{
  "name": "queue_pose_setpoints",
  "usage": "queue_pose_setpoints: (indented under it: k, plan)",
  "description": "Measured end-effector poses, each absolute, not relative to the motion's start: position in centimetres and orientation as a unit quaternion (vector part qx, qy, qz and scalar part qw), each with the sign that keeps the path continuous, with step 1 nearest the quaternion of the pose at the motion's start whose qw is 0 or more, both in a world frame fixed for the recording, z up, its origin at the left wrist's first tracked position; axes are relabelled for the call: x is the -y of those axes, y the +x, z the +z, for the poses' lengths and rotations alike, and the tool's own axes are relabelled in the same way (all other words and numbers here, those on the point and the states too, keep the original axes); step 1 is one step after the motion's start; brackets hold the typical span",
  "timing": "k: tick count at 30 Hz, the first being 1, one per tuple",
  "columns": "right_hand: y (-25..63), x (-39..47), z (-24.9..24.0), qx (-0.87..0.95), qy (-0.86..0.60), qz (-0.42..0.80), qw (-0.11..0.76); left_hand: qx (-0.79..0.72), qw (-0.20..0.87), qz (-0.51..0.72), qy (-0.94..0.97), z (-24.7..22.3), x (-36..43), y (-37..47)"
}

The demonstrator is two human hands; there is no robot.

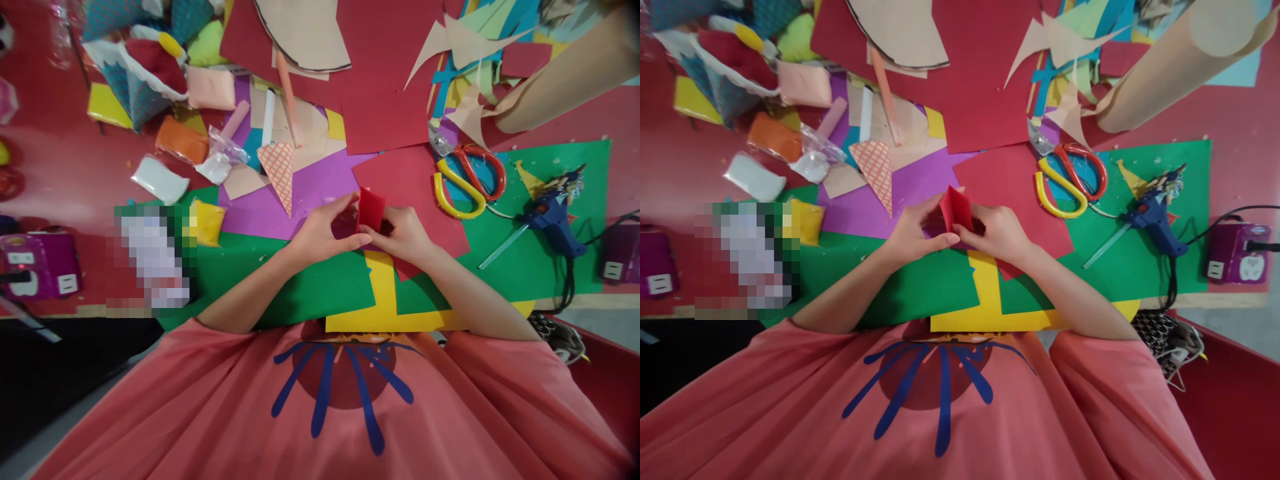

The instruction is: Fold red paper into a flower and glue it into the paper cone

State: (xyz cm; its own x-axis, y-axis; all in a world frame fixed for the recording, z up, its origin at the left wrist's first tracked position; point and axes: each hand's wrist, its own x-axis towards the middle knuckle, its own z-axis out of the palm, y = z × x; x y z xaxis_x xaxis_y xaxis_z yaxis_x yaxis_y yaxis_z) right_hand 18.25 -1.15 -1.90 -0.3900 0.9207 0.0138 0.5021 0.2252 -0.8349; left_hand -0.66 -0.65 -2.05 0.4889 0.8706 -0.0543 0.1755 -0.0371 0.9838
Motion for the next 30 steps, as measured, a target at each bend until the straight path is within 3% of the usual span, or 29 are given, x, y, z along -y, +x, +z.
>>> queue_pose_setpoints:
  k: [7,18,30]
  plan:
    - [18.2,1.2,-1.6,0.729,-0.488,0.400,0.263,-0.398,0.583,0.306,0.639,-2.1,0.4,-0.6]
    - [18.8,0.2,-1.2,0.572,-0.474,0.566,0.359,-0.439,0.650,0.384,0.488,-2.9,-0.5,-0.7]
    - [19.1,-0.2,-1.3,0.572,-0.487,0.560,0.349,-0.405,0.632,0.415,0.514,-2.9,-0.9,-1.1]
